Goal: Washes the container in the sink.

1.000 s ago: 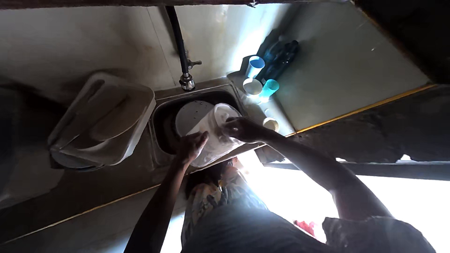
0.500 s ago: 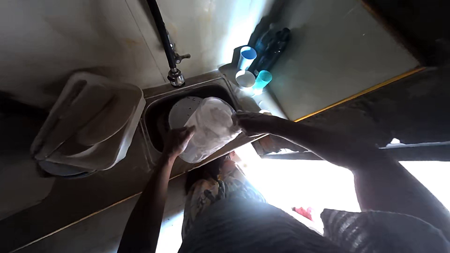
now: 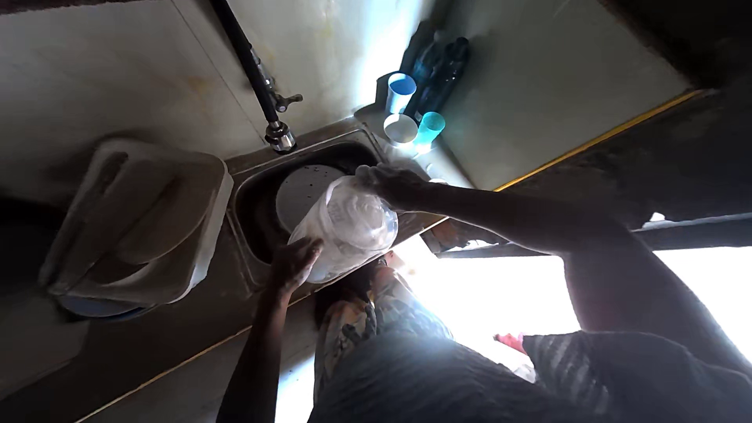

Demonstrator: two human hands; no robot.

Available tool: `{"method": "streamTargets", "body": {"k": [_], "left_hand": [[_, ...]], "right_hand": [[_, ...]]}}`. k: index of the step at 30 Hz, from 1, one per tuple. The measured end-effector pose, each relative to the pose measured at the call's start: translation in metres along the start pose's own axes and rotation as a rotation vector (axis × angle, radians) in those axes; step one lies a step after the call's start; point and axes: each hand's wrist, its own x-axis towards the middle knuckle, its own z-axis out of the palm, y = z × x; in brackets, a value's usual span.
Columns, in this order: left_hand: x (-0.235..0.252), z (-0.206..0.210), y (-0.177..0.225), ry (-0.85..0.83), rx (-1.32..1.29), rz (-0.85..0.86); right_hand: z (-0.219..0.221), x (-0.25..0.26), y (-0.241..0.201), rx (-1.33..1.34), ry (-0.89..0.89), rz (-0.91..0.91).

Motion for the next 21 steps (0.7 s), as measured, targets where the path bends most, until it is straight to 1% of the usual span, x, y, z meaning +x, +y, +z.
{"method": "streamTargets", "body": {"k": [3, 6, 8, 11, 12, 15, 18, 19, 20, 21], "left_hand": [[-0.007, 0.01, -0.001, 0.136, 0.007, 0.03], [-0.006, 0.014, -0.009, 0.233, -0.01, 0.028], [-0.003, 0.014, -0.007, 0.251, -0.009, 0.029], [0.004, 0.014, -0.002, 0.218, -0.002, 0.012], [0.007, 0.014, -0.002, 0.214, -0.009, 0.007], [0.013, 0.015, -0.004, 0.23, -0.038, 0.004], [0.019, 0.013, -0.005, 0.208, -0.028, -0.008], [0.023, 0.012, -0.004, 0.205, -0.025, -0.011], [0.026, 0.011, -0.003, 0.203, -0.026, -0.018], [0.029, 0.009, -0.001, 0.19, -0.033, -0.047]], "right_hand": [[0.003, -0.005, -0.015, 0.039, -0.067, 0.123], [-0.003, -0.015, -0.023, 0.067, -0.15, 0.163], [-0.011, -0.021, -0.024, 0.066, -0.245, 0.173], [-0.02, -0.029, -0.027, 0.078, -0.435, 0.208], [-0.023, -0.034, -0.029, 0.105, -0.453, 0.215], [-0.018, -0.048, -0.032, 0.203, -0.384, 0.227], [0.0, -0.055, -0.033, 0.26, -0.291, 0.185], [0.005, -0.057, -0.031, 0.29, -0.242, 0.161], [0.011, -0.058, -0.026, 0.327, -0.157, 0.132], [0.019, -0.057, -0.019, 0.375, -0.034, 0.094]]}}
